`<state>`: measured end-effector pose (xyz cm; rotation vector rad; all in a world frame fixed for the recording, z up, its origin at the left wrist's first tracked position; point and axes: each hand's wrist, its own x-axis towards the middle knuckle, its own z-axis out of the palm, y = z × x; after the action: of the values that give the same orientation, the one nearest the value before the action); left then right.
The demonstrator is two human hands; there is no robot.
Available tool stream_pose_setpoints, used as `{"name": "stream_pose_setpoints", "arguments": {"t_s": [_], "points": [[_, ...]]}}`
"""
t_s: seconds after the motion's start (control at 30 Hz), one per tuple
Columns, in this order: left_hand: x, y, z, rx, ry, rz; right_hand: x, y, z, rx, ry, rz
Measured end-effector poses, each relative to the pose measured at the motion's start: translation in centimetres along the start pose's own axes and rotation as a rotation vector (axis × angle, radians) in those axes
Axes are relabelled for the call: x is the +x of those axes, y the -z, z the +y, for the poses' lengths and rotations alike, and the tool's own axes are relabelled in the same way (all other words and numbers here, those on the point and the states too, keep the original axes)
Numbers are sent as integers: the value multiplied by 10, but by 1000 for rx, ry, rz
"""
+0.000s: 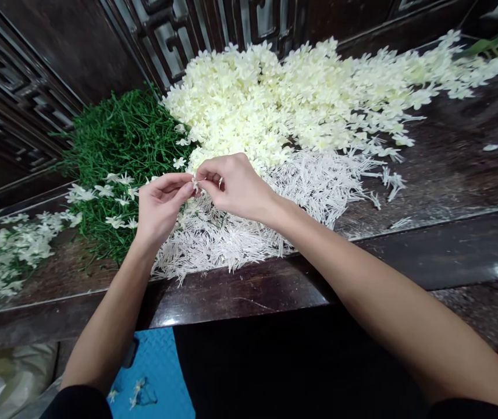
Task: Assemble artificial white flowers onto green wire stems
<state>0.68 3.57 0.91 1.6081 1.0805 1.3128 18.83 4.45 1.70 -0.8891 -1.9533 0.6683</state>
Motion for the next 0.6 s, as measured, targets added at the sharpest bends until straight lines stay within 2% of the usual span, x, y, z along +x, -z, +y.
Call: {"name": "stream_pose_setpoints", "arguments": {"t_s": [0.33,0.47,0.6], "points": [[-1,-1,-2,4,-21,-25,-1,-3,1,20,-20,17],[0,0,-2,-21,-23,15,2,4,-4,94,-109,18],[0,-1,1,-13,-37,77,4,12,-9,222,-228,-111]]}}
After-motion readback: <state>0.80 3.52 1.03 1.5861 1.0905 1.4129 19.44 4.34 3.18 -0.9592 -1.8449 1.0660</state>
